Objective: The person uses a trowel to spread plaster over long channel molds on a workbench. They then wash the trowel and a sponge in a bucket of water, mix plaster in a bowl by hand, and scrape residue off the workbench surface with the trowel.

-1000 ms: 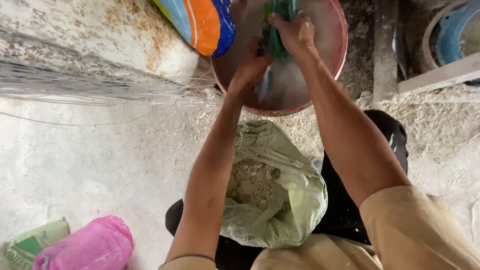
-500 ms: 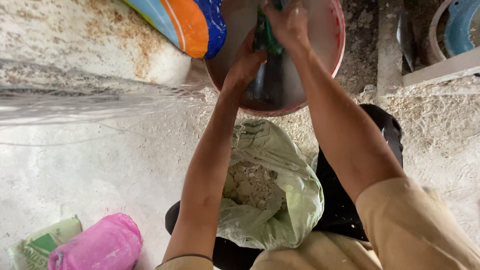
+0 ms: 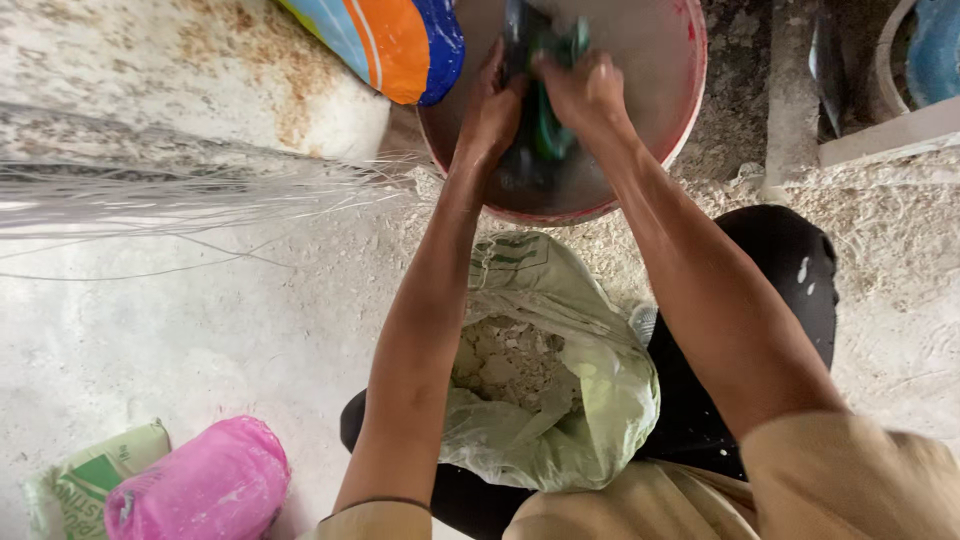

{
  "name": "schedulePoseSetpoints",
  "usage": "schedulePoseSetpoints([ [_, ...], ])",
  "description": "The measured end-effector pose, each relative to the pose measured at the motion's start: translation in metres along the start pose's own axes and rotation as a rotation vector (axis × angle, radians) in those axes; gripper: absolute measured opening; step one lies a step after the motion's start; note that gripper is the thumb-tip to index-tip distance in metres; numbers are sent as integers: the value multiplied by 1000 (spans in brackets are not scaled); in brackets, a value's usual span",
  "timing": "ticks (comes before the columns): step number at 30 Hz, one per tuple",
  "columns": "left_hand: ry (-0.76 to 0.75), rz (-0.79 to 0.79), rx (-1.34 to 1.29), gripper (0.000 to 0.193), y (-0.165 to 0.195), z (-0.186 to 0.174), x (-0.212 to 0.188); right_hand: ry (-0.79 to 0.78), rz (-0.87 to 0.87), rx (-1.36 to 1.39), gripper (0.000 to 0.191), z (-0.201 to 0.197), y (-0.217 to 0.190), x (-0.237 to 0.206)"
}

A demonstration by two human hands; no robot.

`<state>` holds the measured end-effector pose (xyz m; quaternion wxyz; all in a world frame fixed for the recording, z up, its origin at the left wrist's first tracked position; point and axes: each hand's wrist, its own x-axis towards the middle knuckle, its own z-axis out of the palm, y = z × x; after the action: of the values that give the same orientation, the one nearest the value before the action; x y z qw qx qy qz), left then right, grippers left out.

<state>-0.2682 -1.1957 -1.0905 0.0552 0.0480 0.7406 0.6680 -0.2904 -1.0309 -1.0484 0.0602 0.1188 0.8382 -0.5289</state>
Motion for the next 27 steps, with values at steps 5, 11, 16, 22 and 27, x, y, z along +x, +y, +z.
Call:
schedulePoseSetpoints([
  [5, 131, 53, 162, 43, 6, -3, -4, -61, -49, -46, 60, -8, -21, -17],
  [11, 169, 107, 246, 44, 4, -2, -9, 3, -206, 13, 56, -11, -45, -10],
  [16, 127, 7, 70, 39, 6, 6, -5, -96, -355, -14, 57, -27, -33, -6],
  [22, 190, -35, 13, 40, 6, 3, -5, 2, -143, -70, 61, -27, -36, -22],
  [27, 356, 92, 122, 42, 12, -1, 1, -124, -22, 38, 60, -24, -29, -33],
])
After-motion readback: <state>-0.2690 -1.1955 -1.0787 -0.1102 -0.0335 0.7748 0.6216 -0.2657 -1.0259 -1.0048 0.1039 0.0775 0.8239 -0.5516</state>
